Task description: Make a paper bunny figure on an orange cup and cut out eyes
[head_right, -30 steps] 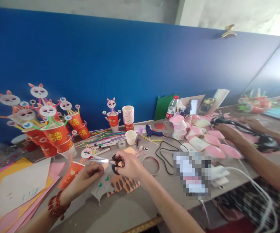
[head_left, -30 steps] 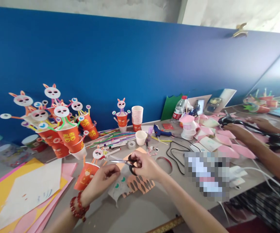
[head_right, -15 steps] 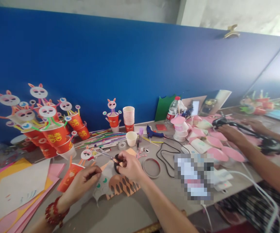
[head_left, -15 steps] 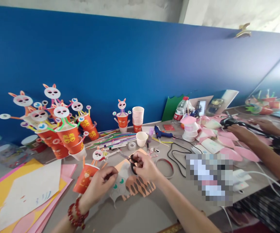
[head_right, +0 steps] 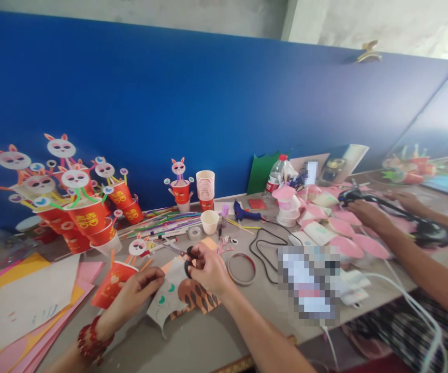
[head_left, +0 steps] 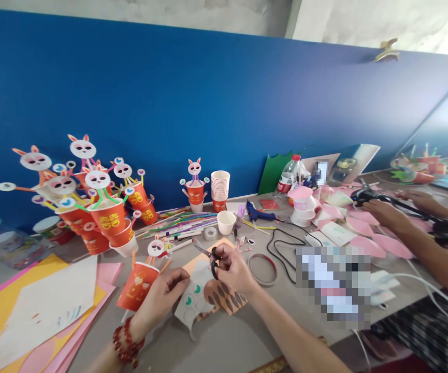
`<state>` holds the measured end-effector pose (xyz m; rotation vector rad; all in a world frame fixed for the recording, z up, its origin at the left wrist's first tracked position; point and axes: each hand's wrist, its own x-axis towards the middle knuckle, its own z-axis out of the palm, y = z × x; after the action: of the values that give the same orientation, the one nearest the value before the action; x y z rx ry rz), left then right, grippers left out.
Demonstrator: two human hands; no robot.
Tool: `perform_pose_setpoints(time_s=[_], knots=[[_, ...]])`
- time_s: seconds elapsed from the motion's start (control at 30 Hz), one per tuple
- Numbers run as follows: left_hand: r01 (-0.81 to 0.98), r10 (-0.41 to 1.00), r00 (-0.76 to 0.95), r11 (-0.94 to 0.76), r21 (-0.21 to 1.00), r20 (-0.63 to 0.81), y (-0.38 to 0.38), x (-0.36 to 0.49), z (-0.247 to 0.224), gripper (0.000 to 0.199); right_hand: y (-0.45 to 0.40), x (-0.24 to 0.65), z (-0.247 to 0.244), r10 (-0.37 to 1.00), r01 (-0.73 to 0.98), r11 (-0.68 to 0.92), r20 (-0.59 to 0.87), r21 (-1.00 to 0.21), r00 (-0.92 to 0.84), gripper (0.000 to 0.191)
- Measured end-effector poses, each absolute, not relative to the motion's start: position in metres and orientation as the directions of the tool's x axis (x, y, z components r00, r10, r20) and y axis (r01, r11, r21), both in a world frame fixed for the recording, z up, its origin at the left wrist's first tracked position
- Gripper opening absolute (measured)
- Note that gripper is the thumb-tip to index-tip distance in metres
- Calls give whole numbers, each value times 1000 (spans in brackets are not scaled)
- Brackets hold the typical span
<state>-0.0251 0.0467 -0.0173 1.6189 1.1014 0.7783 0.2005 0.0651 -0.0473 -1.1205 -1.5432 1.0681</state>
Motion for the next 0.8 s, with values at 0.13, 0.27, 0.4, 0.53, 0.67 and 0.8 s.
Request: perform_pose_setpoints(time_s=[0.13,0.27,0.4,0.53,0.67,0.8], knots=[[295,934,357,-101,950,-12,46,-25,-18,26,65,198,-48,966,184,256,243,-949,-89,22],[245,963,268,-99,964,31,44,-24,-12,29,63,201,-36,947,142,316,321,-938,7,18],[229,979,187,-118,966,76,45,-27,-6,28,56,208,-21,946,104,324,322,-940,-37,21],[275,982,135,-166,947,132,47,-33,-5,25,52,215,-12,937,125,327,304,-937,-175,33],[244,984,81,-172,954,157,49,-36,-5,24,54,222,-4,946,60,274,257,-960,-196,38],[215,986,24,-167,962,166,49,-38,-3,25,56,226,2,912,163,140,63,-977,-406,31]])
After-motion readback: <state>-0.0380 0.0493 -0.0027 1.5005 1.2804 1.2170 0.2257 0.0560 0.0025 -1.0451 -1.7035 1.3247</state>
